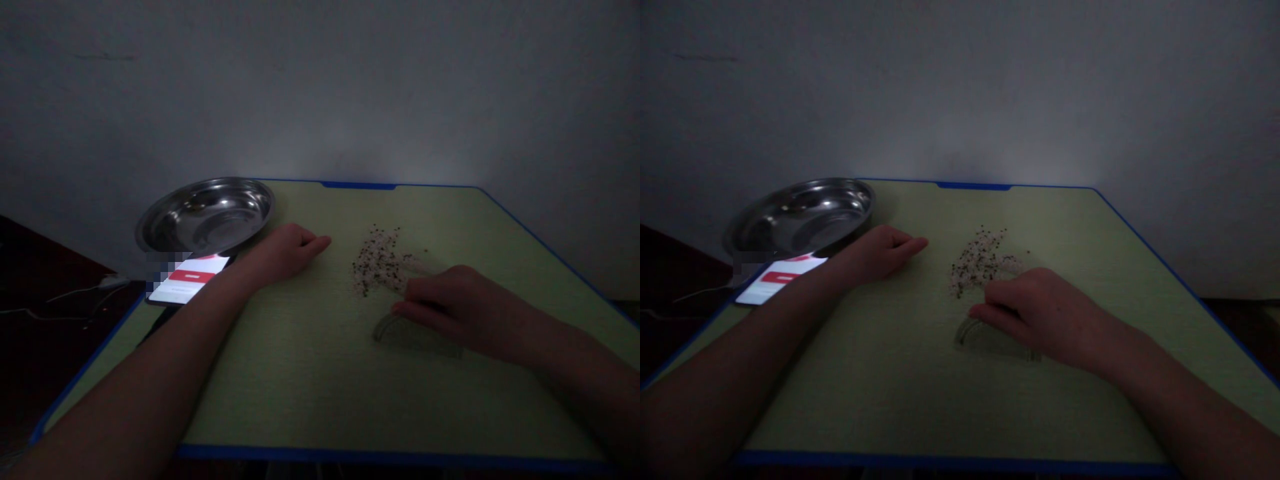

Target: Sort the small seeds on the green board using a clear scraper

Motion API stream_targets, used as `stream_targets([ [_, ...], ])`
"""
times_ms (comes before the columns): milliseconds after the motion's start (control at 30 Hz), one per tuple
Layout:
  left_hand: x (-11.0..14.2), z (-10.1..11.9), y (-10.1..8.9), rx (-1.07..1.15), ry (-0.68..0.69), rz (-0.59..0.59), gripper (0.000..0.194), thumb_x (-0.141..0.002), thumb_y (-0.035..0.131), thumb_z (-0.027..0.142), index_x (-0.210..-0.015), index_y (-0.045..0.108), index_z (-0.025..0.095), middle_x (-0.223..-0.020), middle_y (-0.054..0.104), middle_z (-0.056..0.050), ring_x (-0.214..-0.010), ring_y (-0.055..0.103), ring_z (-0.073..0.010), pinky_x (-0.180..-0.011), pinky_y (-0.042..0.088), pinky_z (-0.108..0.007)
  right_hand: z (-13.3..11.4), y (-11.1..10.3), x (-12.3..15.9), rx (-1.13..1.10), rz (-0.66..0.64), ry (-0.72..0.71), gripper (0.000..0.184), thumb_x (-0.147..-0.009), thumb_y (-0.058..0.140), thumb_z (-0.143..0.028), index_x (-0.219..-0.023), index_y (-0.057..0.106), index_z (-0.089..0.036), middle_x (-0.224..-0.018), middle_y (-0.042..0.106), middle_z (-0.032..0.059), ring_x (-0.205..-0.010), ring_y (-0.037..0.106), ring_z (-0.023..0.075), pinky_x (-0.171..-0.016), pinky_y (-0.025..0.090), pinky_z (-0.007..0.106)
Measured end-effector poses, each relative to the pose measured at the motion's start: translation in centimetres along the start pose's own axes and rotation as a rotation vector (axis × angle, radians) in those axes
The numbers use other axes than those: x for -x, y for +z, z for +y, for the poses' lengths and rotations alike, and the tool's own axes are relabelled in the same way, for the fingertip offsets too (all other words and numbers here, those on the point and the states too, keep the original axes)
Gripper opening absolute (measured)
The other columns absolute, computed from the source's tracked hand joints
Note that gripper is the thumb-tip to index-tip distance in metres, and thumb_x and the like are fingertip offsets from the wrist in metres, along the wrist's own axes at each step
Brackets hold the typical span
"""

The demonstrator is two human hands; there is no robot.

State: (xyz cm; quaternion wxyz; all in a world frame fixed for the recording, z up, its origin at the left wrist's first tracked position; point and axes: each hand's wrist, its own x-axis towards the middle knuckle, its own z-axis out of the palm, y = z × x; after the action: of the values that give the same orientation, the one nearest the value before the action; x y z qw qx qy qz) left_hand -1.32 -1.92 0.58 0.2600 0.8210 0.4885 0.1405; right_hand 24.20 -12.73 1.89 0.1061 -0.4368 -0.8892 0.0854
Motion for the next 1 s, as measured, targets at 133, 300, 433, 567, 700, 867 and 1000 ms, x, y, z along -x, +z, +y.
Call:
stream_targets([
  [133, 0.1, 0.3, -0.1, -0.007, -0.015, -0.009, 0.054, -0.085, 0.042, 0.056, -0.046, 0.037, 0.019, -0.045, 0.034, 0.003, -0.045, 0.030, -0.0089, -0.045, 0.022, -0.026, 0.8, 0.0, -0.1, 0.007, -0.035, 0.059, 0.043, -0.098, 0.040, -0.043, -0.064, 0.052, -0.020, -0.051, 0.047, -0.0043, -0.046, 0.046, 0.0097, -0.049, 0.030, 0.024],
  [300, 0.1, 0.3, -0.2, -0.017, -0.010, -0.014, 0.053, -0.085, 0.042, 0.057, -0.047, 0.036, 0.020, -0.045, 0.032, 0.004, -0.045, 0.029, -0.0093, -0.046, 0.021, -0.026, 2.0, -0.2, -0.2, -0.007, -0.074, 0.139, 0.043, -0.097, 0.041, -0.047, -0.064, 0.052, -0.021, -0.051, 0.048, -0.0035, -0.047, 0.047, 0.0110, -0.049, 0.030, 0.026],
  [433, 0.1, 0.3, -0.2, -0.023, -0.009, -0.019, 0.053, -0.085, 0.041, 0.058, -0.048, 0.036, 0.020, -0.046, 0.033, 0.003, -0.046, 0.029, -0.0099, -0.047, 0.022, -0.027, 2.4, -0.3, -0.2, -0.011, -0.059, 0.164, 0.042, -0.097, 0.041, -0.046, -0.064, 0.051, -0.021, -0.051, 0.049, -0.0033, -0.046, 0.048, 0.0111, -0.048, 0.030, 0.026],
  [567, 0.1, 0.2, -0.2, -0.035, -0.016, -0.021, 0.052, -0.085, 0.040, 0.057, -0.049, 0.032, 0.020, -0.047, 0.032, 0.003, -0.046, 0.029, -0.0101, -0.047, 0.022, -0.028, 2.5, -0.4, -0.2, 0.009, -0.045, 0.201, 0.043, -0.097, 0.040, -0.046, -0.063, 0.051, -0.021, -0.052, 0.050, -0.0028, -0.047, 0.048, 0.0111, -0.049, 0.031, 0.026],
  [700, 0.0, 0.1, -0.1, -0.038, 0.011, -0.020, 0.052, -0.085, 0.039, 0.057, -0.049, 0.032, 0.020, -0.047, 0.032, 0.003, -0.046, 0.030, -0.0102, -0.048, 0.022, -0.028, 2.9, -0.5, -0.2, 0.008, 0.013, 0.219, 0.046, -0.097, 0.039, -0.048, -0.062, 0.051, -0.021, -0.050, 0.049, -0.0033, -0.044, 0.047, 0.0106, -0.048, 0.030, 0.026],
  [867, 0.1, 0.2, -0.2, -0.048, -0.004, -0.023, 0.052, -0.085, 0.038, 0.057, -0.049, 0.031, 0.020, -0.048, 0.032, 0.003, -0.046, 0.030, -0.0102, -0.047, 0.022, -0.027, 2.9, -0.1, -0.5, 0.055, 0.043, 0.213, 0.043, -0.097, 0.041, -0.045, -0.063, 0.052, -0.020, -0.051, 0.052, -0.0027, -0.046, 0.048, 0.0109, -0.048, 0.030, 0.025],
  [1000, 0.1, 0.2, -0.2, -0.039, -0.020, -0.016, 0.052, -0.084, 0.039, 0.058, -0.049, 0.033, 0.020, -0.047, 0.034, 0.002, -0.046, 0.031, -0.0105, -0.046, 0.022, -0.028, 2.0, -0.1, -0.4, -0.026, 0.005, 0.144, 0.042, -0.097, 0.042, -0.044, -0.063, 0.051, -0.020, -0.052, 0.050, -0.0040, -0.046, 0.047, 0.0097, -0.048, 0.031, 0.024],
])
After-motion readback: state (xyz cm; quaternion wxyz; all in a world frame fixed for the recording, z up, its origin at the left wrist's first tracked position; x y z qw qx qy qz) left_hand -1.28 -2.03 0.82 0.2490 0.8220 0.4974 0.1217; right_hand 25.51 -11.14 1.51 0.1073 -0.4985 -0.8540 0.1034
